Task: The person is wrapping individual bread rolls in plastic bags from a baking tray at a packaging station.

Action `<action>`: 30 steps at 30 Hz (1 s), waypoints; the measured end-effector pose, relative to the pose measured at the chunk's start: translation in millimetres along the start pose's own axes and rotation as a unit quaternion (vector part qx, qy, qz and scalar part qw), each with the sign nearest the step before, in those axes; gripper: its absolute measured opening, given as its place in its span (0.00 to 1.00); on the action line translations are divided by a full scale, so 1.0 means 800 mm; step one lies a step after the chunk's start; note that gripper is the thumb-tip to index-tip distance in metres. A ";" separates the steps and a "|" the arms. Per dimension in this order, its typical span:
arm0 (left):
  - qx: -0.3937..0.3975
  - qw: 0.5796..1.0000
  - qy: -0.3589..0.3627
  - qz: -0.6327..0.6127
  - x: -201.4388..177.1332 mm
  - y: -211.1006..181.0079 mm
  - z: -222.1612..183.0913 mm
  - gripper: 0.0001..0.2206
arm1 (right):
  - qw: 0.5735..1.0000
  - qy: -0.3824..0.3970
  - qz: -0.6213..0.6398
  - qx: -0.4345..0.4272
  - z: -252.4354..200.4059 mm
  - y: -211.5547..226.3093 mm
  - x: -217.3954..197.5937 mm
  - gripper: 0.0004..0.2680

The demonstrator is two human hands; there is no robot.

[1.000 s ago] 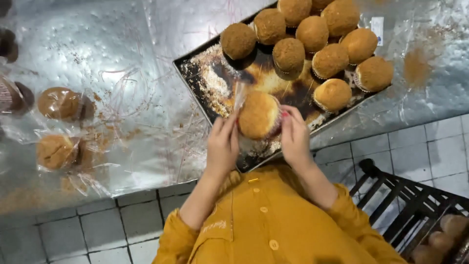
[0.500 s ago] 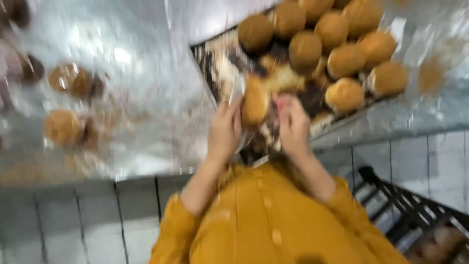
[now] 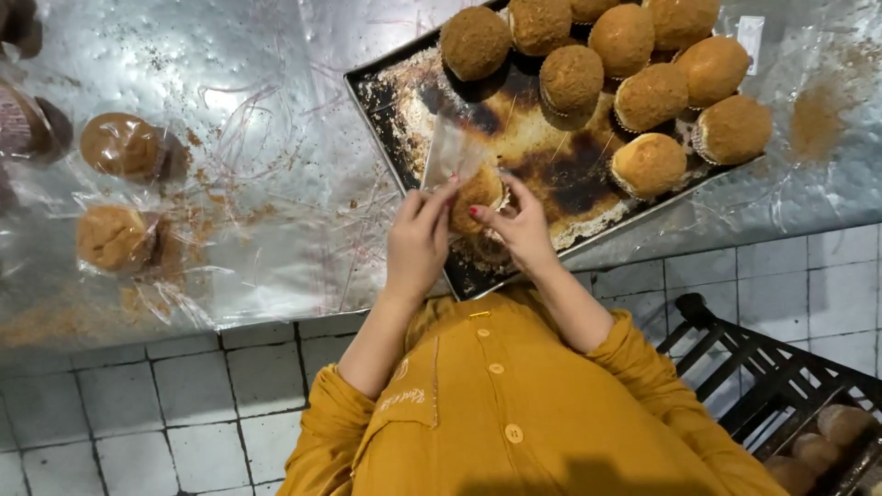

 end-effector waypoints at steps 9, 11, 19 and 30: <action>-0.152 0.979 -0.070 -0.115 0.000 0.024 0.009 0.16 | 0.977 -0.068 -0.171 -0.107 -0.005 0.044 -0.006 0.28; -0.146 0.982 -0.080 -0.093 -0.015 0.027 0.004 0.18 | 0.981 -0.059 -0.148 -0.110 -0.014 0.050 -0.007 0.27; -0.045 0.998 -0.018 -0.033 -0.006 0.007 0.005 0.21 | 0.990 -0.031 -0.082 -0.110 -0.030 0.043 -0.011 0.26; 0.044 0.994 -0.095 0.028 -0.002 0.004 -0.005 0.14 | 0.903 -0.081 -0.257 -0.336 -0.028 0.045 -0.029 0.17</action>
Point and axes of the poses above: each hand's wrist, its own z-axis towards the middle knuckle, its own x-axis out of the palm, y = z × x, the point moved 3 cm from there along z, towards the middle knuckle, and after that the axes turned 3 degrees about x, right-handed, at the moved point
